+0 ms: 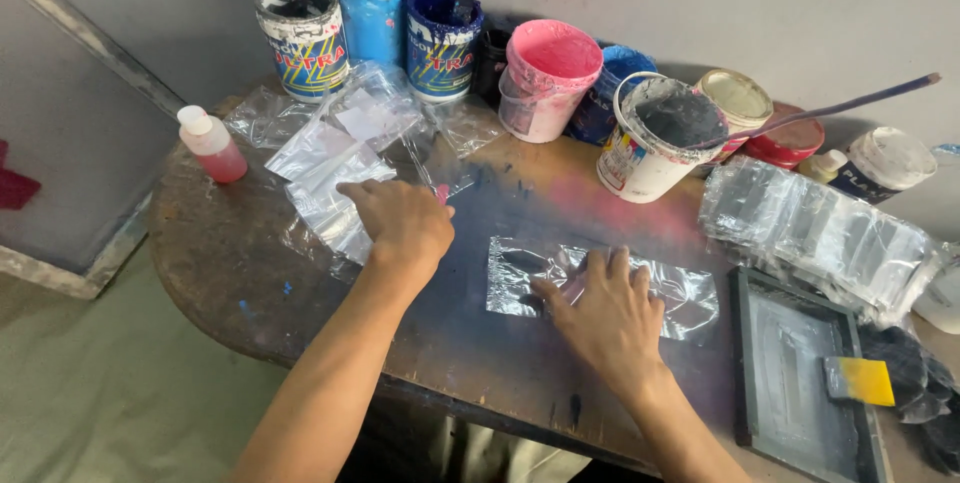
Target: The person uses a yellow foam brush to spread white ink across a screen-printing frame. They then place a clear plastic sheet on the table, smooth it out, and apply ink to it using the same brush. The person repeats the process of spreading ink on the frame and the plastic sheet multiple times.
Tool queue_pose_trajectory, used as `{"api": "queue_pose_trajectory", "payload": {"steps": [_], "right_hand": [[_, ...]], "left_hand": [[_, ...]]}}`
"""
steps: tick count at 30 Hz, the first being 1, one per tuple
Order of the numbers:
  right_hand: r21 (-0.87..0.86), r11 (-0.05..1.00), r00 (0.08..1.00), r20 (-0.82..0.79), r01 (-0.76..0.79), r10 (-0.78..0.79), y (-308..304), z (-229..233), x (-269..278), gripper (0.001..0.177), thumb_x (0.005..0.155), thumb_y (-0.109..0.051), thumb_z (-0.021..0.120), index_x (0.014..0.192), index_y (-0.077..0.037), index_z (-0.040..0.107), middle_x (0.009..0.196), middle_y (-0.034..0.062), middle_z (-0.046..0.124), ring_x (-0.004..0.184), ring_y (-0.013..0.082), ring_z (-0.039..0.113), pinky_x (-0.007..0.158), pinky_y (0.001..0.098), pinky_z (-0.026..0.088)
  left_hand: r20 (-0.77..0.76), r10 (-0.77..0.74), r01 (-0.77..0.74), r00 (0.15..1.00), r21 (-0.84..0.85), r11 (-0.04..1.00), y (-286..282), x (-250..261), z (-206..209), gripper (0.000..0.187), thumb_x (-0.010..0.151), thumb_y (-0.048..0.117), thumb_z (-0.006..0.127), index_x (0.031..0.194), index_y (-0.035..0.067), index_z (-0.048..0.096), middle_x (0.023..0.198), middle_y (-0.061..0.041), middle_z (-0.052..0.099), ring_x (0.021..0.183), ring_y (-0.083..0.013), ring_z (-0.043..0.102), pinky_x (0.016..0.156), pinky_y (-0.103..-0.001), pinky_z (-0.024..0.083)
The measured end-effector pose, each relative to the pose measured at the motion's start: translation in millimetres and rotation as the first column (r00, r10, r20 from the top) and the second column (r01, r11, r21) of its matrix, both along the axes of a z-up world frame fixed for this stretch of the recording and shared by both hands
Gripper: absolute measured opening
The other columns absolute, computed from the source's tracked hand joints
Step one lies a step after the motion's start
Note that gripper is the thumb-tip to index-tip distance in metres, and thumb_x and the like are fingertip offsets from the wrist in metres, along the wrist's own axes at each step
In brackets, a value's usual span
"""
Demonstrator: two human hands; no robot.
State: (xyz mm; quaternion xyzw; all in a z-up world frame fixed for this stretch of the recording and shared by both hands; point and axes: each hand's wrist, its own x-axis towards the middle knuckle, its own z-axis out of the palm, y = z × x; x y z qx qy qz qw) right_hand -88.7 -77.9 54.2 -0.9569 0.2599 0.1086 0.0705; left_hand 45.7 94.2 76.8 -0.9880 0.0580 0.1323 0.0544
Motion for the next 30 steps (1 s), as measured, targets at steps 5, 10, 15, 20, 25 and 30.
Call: {"api": "queue_pose_trajectory", "payload": {"steps": [5,10,15,20,25,30], "right_hand": [[-0.006,0.999,0.997,0.047,-0.054,0.054,20,20,-7,0.098,0.091,-0.084,0.03,0.162,-0.016,0.028,0.163,0.0228,0.032,0.148,0.0482,0.034,0.111,0.0586,0.041],[0.009,0.999,0.993,0.113,-0.048,0.046,4,6,-15,0.098,0.094,-0.076,0.039,0.165,-0.012,0.02,0.161,0.0289,0.03,0.148,0.0538,0.03,0.112,0.0617,0.037],[-0.073,0.997,0.963,0.269,0.013,0.007,-26,-38,-24,0.085,0.092,-0.07,0.045,0.155,-0.015,0.034,0.159,0.0212,0.034,0.136,0.0553,0.039,0.103,0.0664,0.039],[-0.019,0.999,0.988,0.148,0.045,-0.042,-26,-26,-38,0.072,0.092,-0.073,0.039,0.141,-0.021,0.044,0.157,0.0176,0.037,0.142,0.0482,0.034,0.107,0.064,0.039],[-0.073,0.994,0.979,0.193,0.078,-0.063,-38,-36,-39,0.076,0.092,-0.074,0.04,0.149,-0.024,0.041,0.16,0.0175,0.034,0.151,0.05,0.024,0.105,0.0654,0.039],[-0.081,0.991,0.988,0.125,0.106,-0.095,-46,-38,-40,0.074,0.094,-0.071,0.039,0.148,-0.021,0.04,0.16,0.022,0.034,0.143,0.0531,0.034,0.102,0.0655,0.042]], "left_hand": [[0.164,0.0,0.002,0.986,-0.015,1.0,-4,-1,-18,0.054,0.105,0.044,0.044,0.132,0.003,0.065,0.145,-0.024,0.051,0.139,-0.0401,0.041,0.106,-0.053,0.033],[0.259,-0.192,0.252,0.947,-0.224,0.942,-36,-41,-21,0.044,0.101,0.029,0.057,0.129,-0.006,0.058,0.126,-0.018,0.053,0.118,-0.0327,0.052,0.091,-0.048,0.046],[0.379,-0.446,0.558,0.811,-0.272,0.784,-72,-77,-75,0.033,0.096,0.024,0.06,0.12,0.002,0.058,0.118,-0.02,0.058,0.102,-0.037,0.06,0.076,-0.046,0.055],[0.253,-0.452,0.507,0.855,-0.229,0.831,-76,-75,-86,0.064,0.1,0.05,0.057,0.14,0.002,0.046,0.142,-0.025,0.044,0.134,-0.0491,0.04,0.097,-0.068,0.043],[0.189,-0.465,0.5,0.865,-0.228,0.836,-78,-73,-78,0.066,0.099,0.053,0.058,0.139,0.002,0.045,0.142,-0.023,0.043,0.134,-0.0474,0.039,0.099,-0.073,0.039],[0.13,-0.445,0.463,0.886,-0.248,0.851,-79,-75,-72,0.071,0.099,0.055,0.059,0.144,0.004,0.041,0.15,-0.025,0.036,0.14,-0.0524,0.031,0.101,-0.076,0.038]]}}
